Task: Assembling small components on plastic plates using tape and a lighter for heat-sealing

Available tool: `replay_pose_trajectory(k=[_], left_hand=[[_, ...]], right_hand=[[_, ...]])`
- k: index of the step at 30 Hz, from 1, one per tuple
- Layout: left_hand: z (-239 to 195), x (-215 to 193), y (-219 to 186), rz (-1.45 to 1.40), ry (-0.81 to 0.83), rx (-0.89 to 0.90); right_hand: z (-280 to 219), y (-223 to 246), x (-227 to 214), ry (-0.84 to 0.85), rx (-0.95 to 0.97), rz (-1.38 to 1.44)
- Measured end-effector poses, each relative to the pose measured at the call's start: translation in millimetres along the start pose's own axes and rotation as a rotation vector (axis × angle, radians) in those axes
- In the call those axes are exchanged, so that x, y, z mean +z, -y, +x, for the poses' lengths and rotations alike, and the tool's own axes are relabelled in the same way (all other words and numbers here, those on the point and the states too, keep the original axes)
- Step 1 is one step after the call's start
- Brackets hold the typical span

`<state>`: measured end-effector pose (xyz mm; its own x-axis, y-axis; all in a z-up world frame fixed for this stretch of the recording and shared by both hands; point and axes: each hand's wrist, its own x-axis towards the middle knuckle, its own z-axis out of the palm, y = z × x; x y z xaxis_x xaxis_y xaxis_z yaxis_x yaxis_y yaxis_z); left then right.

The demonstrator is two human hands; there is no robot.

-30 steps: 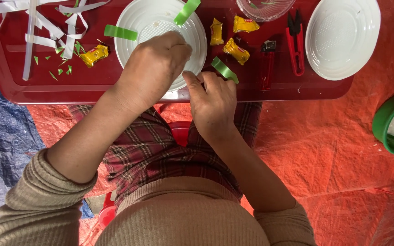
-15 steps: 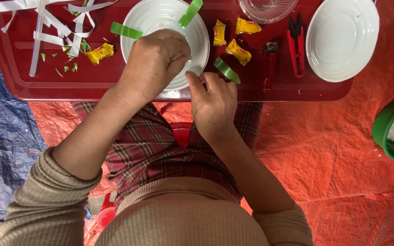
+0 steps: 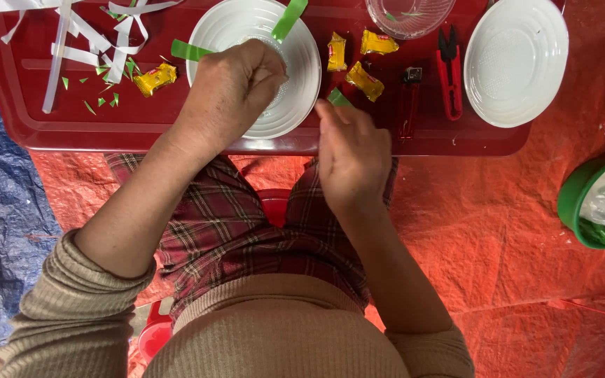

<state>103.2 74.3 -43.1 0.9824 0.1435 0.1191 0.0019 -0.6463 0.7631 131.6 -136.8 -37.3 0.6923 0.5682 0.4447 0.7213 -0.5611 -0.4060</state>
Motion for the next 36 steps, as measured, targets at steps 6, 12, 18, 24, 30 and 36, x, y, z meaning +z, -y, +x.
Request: replay_pose_trajectory(k=[6,12,18,24,30,36], left_hand=[[0.3,-1.6,-6.1,-0.020,-0.021,0.012],[-2.2,-0.9,-12.5,0.000,-0.031,-0.010],[-7.4,2.9,-14.8,-0.011,-0.069,0.017],[-9.4,5.7,-14.7,-0.041,-0.101,0.014],[-8.5,6.9,-12.7,-0.120,-0.118,0.009],[-9.2,0.6,-17.1,-0.195,-0.120,0.016]], right_hand=[[1.8,-23.9,1.6,0.089,0.069,-0.180],[5.4,-15.0,-3.0,0.066,0.125,-0.079],[4.0,-27.7,0.7,0.180,0.215,-0.051],[7.4,-28.0,1.5,0.215,0.202,-0.103],[3.3,-24.0,4.7,0.222,0.213,-0.164],[15.6,-22.6,-3.0,0.284,0.263,-0.057]])
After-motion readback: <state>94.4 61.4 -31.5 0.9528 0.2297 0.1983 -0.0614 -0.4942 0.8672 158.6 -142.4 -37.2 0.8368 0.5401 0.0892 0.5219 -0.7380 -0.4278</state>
